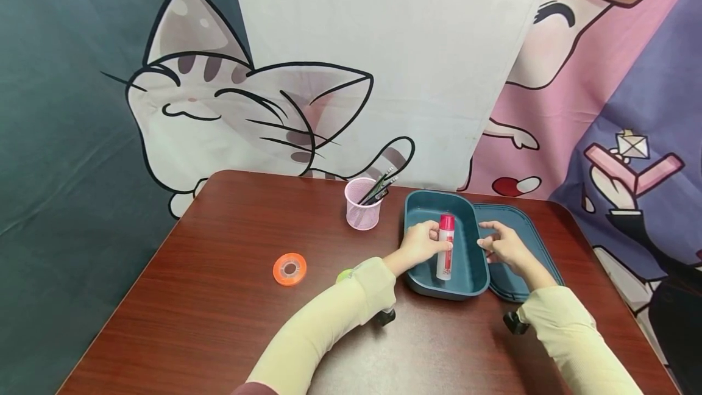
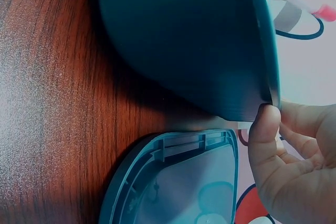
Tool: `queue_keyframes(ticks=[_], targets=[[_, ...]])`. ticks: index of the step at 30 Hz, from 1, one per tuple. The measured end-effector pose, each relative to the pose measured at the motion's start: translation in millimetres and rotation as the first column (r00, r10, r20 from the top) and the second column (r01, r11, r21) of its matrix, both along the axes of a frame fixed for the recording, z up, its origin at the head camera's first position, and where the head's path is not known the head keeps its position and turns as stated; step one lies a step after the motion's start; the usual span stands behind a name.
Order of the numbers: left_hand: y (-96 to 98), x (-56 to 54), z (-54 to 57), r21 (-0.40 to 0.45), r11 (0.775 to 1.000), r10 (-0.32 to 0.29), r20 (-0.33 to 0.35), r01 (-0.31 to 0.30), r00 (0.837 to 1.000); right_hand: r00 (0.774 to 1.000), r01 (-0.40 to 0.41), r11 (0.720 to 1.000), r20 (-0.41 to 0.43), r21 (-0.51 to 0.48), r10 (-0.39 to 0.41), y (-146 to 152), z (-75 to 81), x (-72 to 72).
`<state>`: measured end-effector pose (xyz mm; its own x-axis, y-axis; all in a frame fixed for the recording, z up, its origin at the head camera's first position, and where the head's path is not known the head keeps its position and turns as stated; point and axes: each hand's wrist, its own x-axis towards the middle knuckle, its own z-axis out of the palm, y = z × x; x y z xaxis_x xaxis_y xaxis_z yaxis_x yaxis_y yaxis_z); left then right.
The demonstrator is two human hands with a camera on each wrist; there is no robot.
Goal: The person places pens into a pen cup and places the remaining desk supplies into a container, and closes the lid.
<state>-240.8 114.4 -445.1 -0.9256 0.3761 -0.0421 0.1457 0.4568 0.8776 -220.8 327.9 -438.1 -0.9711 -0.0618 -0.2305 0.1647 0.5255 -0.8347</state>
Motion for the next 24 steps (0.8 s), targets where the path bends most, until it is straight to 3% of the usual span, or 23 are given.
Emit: queue_keyframes(ticks=[7, 24], targets=[[11.4, 2.2, -7.2, -0.021, 1.000, 0.020, 0.051, -0.019, 0.999, 1.000, 0.003, 1.000, -0.005, 0.001, -0.003, -1, 0.7, -0.1], [24.6, 2.0, -22.0, -0.073, 0.996, 0.063, 0.073, -0.058, 0.995, 1.000, 0.007, 1.000, 0.003, 0.001, -0.007, 0, 0.6, -0.7]])
